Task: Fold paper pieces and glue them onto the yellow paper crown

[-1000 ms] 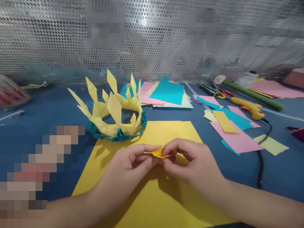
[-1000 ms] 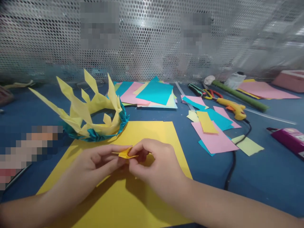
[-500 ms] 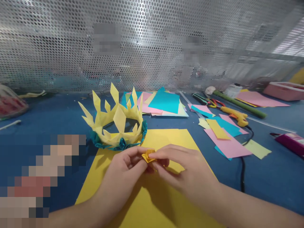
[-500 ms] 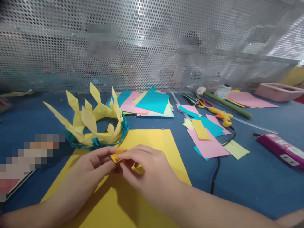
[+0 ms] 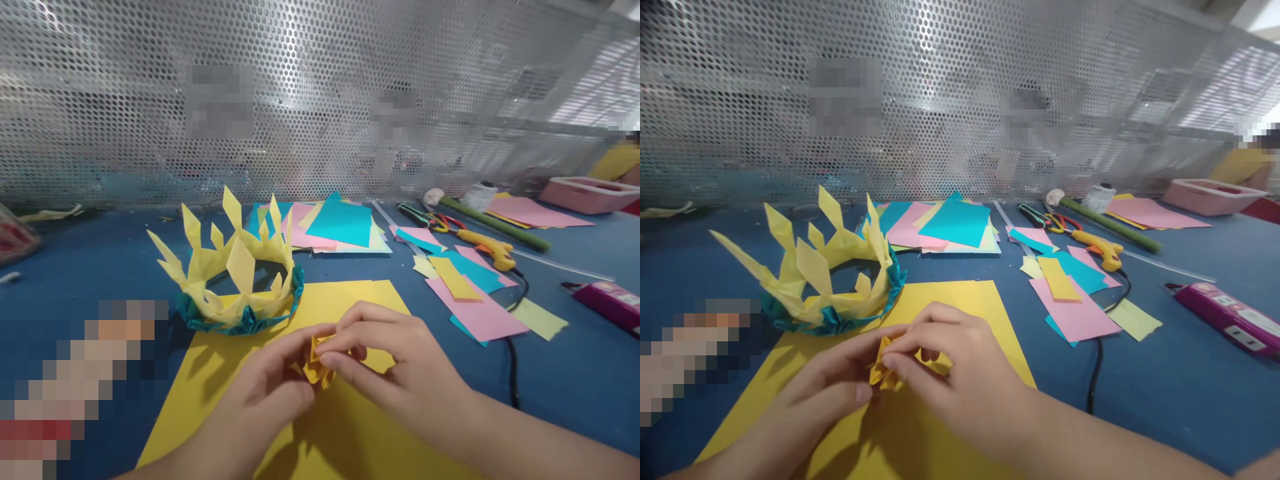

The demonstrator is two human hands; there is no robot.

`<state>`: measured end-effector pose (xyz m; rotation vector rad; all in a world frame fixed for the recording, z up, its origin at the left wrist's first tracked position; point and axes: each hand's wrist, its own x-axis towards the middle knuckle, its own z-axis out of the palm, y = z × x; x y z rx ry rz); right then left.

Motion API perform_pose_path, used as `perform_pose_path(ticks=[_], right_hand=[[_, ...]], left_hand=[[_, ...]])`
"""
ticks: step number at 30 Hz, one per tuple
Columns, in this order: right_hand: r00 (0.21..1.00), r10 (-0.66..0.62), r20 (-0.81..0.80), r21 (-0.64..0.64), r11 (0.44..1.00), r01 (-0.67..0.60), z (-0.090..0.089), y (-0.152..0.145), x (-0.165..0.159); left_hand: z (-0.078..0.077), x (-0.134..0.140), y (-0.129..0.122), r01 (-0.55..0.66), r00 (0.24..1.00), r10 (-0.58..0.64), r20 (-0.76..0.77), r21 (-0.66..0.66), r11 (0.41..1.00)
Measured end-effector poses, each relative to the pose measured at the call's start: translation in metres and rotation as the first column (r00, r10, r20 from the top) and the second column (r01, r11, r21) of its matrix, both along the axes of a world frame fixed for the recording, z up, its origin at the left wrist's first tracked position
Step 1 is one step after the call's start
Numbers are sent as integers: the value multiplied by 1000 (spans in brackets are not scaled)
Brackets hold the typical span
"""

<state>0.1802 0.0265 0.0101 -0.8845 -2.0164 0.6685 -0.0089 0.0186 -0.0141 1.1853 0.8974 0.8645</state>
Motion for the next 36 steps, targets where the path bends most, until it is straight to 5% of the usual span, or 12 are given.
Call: perform_pose_path(ticks=[8,12,16,21,30,36], right_hand=[[988,-143,-65,-116,984,135,-3,2,-1],[998,-42,-49,84,995,46,-10,0,-2],[997,44,64,321,945,-62,-12,-2,-1],[990,83,112,412,903,-123,-11,-3,1],[982,-133,-133,26,990,138,-11,-4,-5],[958,-266,-108,-179,953,244,-4,-8,-9]], left_hand=[[2,1,-3,-101,990,95,-107,-50,994],[10,6,-3,-42,991,52,-120,83,996],[15,9,-1,54,994,-36,-99,181,982],[4,3,-3,-37,998,37,-52,11,999],[2,6,4,-273,961,274,-38,25,962],[-4,-3,-4,-88,989,99,-114,93,992]])
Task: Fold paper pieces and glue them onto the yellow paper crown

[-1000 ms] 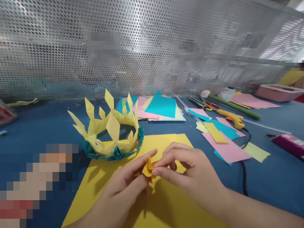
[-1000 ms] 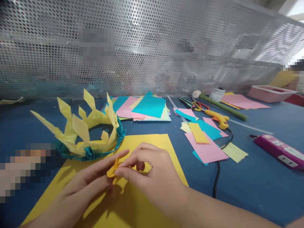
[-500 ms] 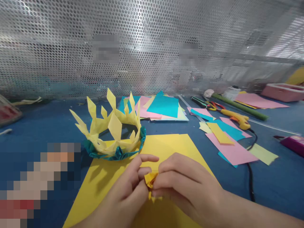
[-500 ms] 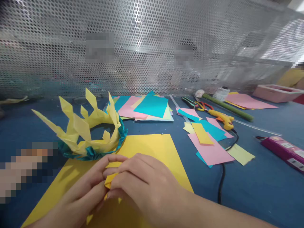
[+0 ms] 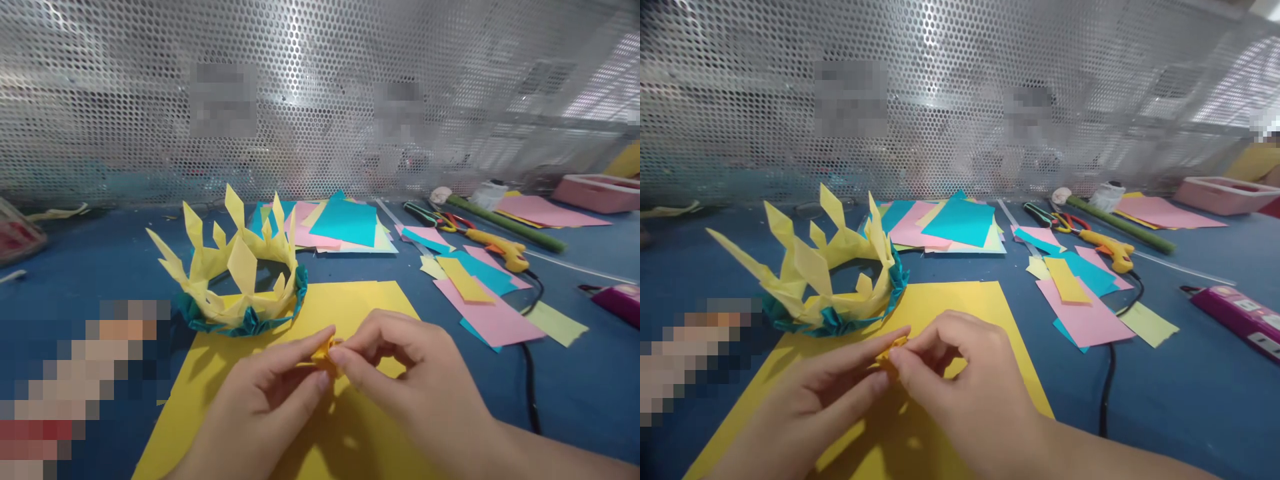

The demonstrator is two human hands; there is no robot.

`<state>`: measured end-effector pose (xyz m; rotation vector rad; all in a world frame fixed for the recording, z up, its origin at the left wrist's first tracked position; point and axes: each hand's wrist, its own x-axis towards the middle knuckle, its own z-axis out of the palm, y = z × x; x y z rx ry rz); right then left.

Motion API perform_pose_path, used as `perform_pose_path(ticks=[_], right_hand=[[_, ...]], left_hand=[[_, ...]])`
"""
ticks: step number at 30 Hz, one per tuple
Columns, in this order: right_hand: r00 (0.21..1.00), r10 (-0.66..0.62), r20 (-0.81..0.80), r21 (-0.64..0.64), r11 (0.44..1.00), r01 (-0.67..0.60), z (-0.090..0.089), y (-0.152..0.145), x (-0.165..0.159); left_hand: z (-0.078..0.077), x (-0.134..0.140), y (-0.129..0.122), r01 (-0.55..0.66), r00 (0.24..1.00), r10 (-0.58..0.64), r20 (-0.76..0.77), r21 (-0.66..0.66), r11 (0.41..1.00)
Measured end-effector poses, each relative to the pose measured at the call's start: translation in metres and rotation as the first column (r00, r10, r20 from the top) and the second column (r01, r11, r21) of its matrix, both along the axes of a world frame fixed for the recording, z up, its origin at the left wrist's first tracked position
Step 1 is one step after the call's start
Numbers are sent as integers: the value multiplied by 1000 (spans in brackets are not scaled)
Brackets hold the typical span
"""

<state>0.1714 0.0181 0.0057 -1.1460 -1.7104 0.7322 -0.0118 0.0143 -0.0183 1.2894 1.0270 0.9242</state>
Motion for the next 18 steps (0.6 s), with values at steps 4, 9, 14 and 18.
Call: perform_pose_path(ticks=[4,9,14,18], right_hand=[[1000,-5,10,-66,998,5,-1,-1,-2],[995,105,1,-136,985,-103,-2,2,0],[976,161,146,-73,986,-151,0,5,6],[939,179,294,104,970,-218,-5,8,9]], left_hand=[[-1,1,0,-23,990,33,-136,74,997],[7,8,6,-65,978,74,-196,52,997],[8,10,7,-77,984,89,-152,87,993],[4,10,5,-95,968,120,-221,121,988]])
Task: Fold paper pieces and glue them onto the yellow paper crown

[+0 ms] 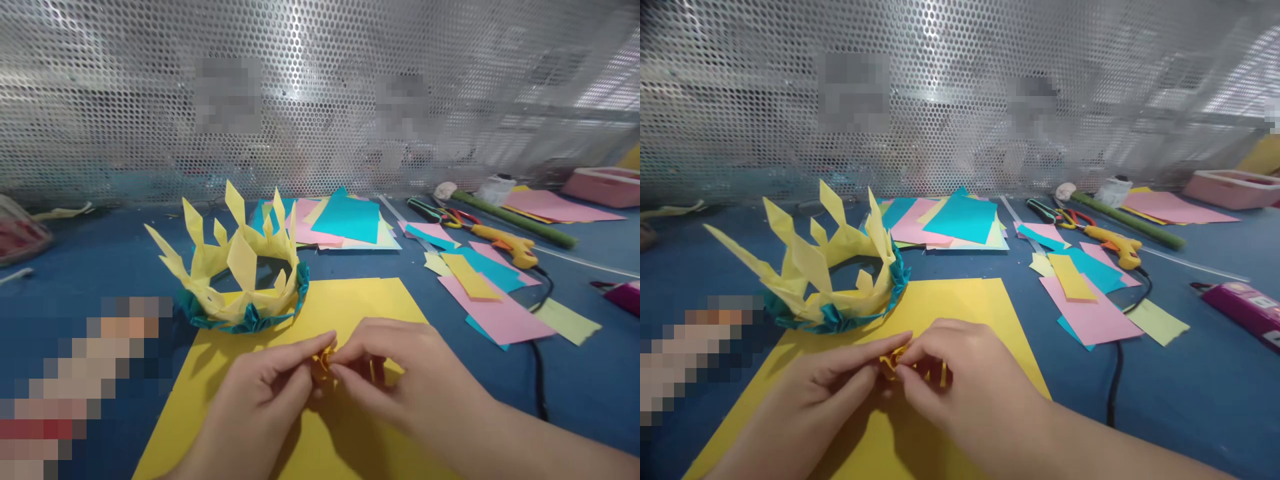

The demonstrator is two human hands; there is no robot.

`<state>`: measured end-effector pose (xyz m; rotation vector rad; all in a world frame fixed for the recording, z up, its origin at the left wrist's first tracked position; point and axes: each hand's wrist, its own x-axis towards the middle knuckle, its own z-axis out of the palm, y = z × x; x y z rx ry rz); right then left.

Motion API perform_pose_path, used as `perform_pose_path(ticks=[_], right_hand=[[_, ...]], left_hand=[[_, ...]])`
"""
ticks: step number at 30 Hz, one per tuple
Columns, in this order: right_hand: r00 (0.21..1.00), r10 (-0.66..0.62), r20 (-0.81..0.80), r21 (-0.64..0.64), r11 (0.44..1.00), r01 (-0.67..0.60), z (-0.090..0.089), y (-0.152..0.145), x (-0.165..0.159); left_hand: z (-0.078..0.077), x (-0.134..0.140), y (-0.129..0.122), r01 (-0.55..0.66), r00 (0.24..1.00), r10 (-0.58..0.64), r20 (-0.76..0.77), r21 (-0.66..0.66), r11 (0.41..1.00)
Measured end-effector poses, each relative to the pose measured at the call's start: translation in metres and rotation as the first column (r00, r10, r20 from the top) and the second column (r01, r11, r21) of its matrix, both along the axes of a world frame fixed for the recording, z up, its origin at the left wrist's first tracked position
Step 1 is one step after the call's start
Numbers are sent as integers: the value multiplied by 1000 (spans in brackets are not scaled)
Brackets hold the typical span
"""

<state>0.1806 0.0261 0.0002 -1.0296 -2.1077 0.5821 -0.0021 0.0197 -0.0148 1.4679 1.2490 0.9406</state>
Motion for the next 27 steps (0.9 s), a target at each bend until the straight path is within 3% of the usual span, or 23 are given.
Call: perform_pose_path(ticks=[2,4,7,11,14,16,18,20,22,25,27], right_hand=[[997,34,69,181,982,-46,-4,2,-1],[987,31,157,364,927,-87,-8,3,-2],[976,29,214,457,881,-126,-10,2,-1],[997,82,14,251,964,-83,-7,1,0],[985,27,-171,19,1000,-24,1,-1,-2],[964,-42,-261,-198,980,-11,7,-3,-5],[938,-112,-328,-383,923,-23,10,-6,-8],[920,-154,-361,-455,890,-30,11,-7,-9],[931,-135,-339,-386,923,-7,9,-7,-8],[972,-36,-232,-63,998,22,5,-4,-5],[986,25,-167,130,991,-3,1,-1,-3]], left_hand=[[-2,0,-1,17,999,-17,-33,11,1000],[-3,-1,-3,60,997,-58,-41,51,997],[-2,1,-2,35,999,-33,-24,108,994],[5,6,0,-52,998,49,44,77,996],[8,9,0,-51,995,47,91,33,998],[8,8,-2,-45,991,44,125,5,999],[7,6,-5,-32,987,35,156,-21,999],[5,2,-8,-2,982,9,186,-40,999],[3,-1,-10,41,977,-30,209,-50,998],[-2,-3,-9,86,969,-63,238,-87,992],[-4,-3,-7,106,959,-63,276,-142,984]])
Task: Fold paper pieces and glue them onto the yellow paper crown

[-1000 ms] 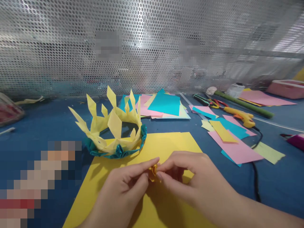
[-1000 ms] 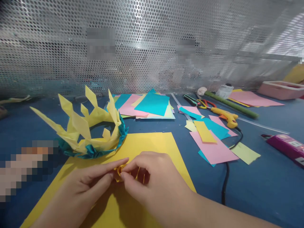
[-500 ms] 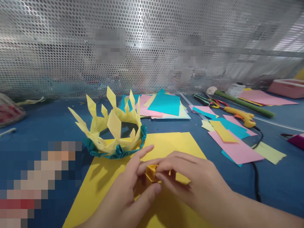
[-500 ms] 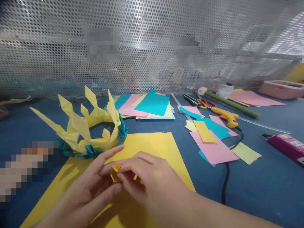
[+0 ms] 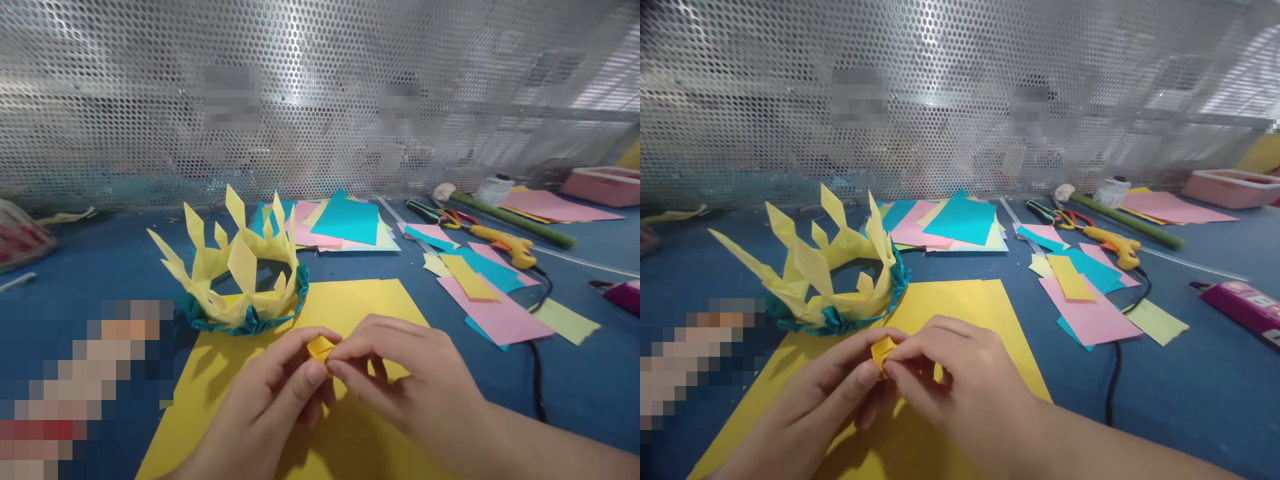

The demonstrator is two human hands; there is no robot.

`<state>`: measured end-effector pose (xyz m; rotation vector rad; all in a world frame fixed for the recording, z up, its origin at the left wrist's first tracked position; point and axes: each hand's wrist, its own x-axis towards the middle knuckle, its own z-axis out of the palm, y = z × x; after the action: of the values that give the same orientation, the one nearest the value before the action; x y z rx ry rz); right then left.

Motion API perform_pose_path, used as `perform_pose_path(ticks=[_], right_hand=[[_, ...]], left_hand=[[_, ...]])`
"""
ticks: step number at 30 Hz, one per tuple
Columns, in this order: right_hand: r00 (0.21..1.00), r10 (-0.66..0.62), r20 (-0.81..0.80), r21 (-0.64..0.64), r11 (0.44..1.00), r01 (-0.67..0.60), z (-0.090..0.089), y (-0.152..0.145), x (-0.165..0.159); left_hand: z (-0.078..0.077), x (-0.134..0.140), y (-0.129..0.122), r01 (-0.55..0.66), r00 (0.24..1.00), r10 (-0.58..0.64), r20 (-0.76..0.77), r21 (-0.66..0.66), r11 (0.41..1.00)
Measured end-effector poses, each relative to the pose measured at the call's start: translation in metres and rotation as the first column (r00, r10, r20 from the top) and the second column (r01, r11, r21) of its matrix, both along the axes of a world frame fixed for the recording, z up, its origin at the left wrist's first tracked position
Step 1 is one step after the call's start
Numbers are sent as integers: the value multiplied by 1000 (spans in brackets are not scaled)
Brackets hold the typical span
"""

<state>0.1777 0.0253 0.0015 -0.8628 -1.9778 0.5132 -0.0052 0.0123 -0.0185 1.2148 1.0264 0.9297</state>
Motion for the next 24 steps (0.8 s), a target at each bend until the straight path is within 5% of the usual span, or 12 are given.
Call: perform_pose_path(ticks=[6,10,13,18,24], right_hand=[[975,103,197,278,948,-156,-4,6,7],[930,36,367,403,894,-194,6,7,9],[932,0,363,402,902,-156,13,9,10],[885,220,410,322,873,-366,13,13,17],[871,203,447,386,835,-392,16,13,18]], left_hand=[[2,1,3,60,998,-60,13,-35,998],[4,3,5,57,998,-57,-16,-22,998],[2,3,3,65,996,-65,-61,-7,998],[3,0,-3,101,985,-93,-147,53,993],[7,2,5,173,984,-174,-25,-32,984]])
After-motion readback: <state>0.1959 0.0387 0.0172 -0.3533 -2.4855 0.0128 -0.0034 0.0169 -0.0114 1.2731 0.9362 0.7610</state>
